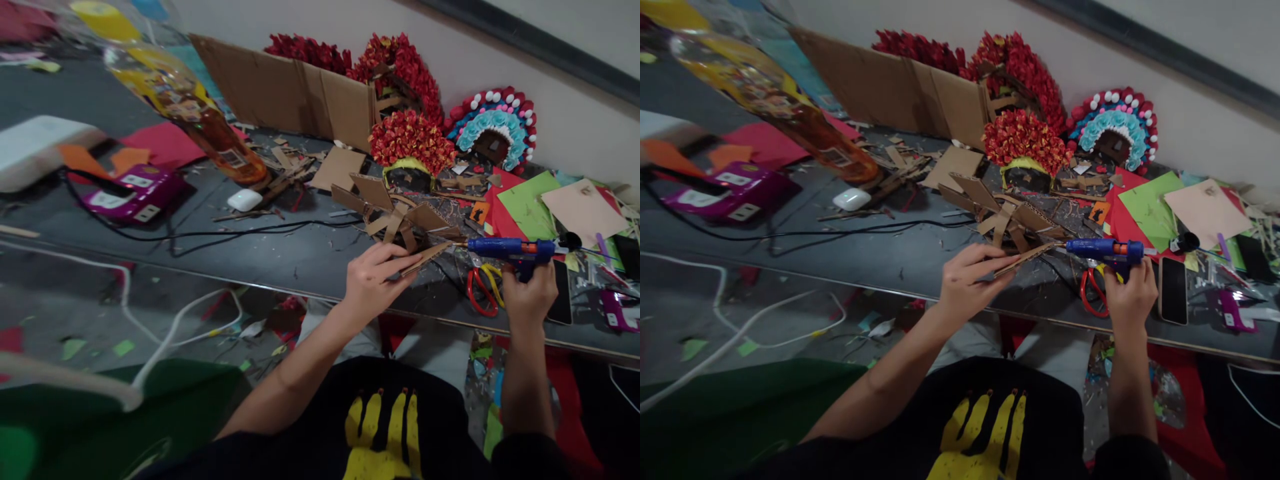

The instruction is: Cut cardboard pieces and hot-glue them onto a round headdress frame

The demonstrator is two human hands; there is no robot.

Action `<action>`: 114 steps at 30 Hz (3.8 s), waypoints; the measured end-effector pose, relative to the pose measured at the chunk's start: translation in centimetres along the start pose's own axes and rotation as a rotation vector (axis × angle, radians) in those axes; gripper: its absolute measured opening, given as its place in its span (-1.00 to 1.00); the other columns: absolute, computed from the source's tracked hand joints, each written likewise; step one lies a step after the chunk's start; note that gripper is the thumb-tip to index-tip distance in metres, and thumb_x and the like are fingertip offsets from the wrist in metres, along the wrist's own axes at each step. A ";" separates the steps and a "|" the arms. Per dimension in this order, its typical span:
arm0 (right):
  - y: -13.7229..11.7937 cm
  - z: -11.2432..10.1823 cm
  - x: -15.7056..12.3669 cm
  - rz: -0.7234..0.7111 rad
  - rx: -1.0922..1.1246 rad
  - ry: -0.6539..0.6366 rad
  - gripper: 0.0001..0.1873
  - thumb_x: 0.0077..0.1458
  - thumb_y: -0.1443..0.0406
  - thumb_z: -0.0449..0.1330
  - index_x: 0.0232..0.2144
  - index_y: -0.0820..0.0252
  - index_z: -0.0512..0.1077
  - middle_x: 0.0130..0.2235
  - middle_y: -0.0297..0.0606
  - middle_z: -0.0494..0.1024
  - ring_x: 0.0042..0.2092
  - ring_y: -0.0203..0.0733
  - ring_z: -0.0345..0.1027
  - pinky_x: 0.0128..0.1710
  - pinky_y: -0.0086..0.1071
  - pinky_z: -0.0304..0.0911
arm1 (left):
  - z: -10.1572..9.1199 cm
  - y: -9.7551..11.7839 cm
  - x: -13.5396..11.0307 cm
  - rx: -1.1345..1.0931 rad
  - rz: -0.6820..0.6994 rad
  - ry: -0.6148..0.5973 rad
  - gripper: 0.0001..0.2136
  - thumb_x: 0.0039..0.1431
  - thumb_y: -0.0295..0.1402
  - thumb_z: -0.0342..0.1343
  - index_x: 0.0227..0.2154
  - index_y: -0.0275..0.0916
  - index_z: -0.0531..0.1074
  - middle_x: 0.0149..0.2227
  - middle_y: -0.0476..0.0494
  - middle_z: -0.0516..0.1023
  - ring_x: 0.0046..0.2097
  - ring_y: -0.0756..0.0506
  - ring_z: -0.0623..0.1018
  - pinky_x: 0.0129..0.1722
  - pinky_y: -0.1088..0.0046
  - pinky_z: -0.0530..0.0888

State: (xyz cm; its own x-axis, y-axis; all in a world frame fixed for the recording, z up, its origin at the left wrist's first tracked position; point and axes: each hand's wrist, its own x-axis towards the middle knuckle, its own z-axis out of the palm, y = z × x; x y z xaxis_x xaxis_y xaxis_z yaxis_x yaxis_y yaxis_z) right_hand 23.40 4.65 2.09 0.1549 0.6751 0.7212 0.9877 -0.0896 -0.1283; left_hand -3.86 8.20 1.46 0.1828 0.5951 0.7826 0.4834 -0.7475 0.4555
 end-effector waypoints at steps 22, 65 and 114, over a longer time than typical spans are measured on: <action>-6.0 0.9 -0.7 0.400 0.274 0.097 -0.47 -0.20 -0.04 0.22 -0.32 0.28 0.34 -0.41 -0.07 0.50 -0.37 0.01 0.44 -0.36 -0.21 0.33 | 2.5 1.7 0.4 -1.329 -1.403 0.288 -0.61 -0.46 -0.27 0.45 -0.48 -0.33 0.52 -0.54 -0.02 0.57 -0.55 0.08 0.48 -0.58 0.67 0.39; -5.5 1.5 -1.7 0.311 0.229 0.136 -0.72 -0.16 0.07 0.12 -0.51 0.16 0.27 -0.60 -0.24 0.37 -0.54 -0.07 0.34 -0.53 -0.27 0.24 | 3.0 2.4 0.8 -1.417 -1.458 0.305 -0.59 -0.51 -0.26 0.46 -0.51 -0.30 0.47 -0.54 -0.02 0.55 -0.52 0.02 0.50 -0.50 0.54 0.43; -4.9 0.5 -2.1 0.197 0.148 0.232 -0.50 -0.27 -0.07 0.29 -0.49 0.21 0.32 -0.55 -0.21 0.44 -0.52 -0.08 0.40 -0.52 -0.29 0.30 | 2.9 2.2 0.9 -1.503 -1.407 0.351 -0.62 -0.43 -0.30 0.45 -0.44 -0.31 0.52 -0.47 -0.04 0.60 -0.47 0.01 0.54 -0.45 0.57 0.46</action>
State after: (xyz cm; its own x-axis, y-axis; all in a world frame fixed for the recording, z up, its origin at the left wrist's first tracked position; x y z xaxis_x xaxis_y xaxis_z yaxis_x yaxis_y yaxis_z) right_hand 18.19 4.06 0.84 0.3598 0.4697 0.8062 0.9271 -0.0826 -0.3657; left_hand -0.13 8.02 1.93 0.1761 0.9096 -0.3763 -0.8250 0.3449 0.4477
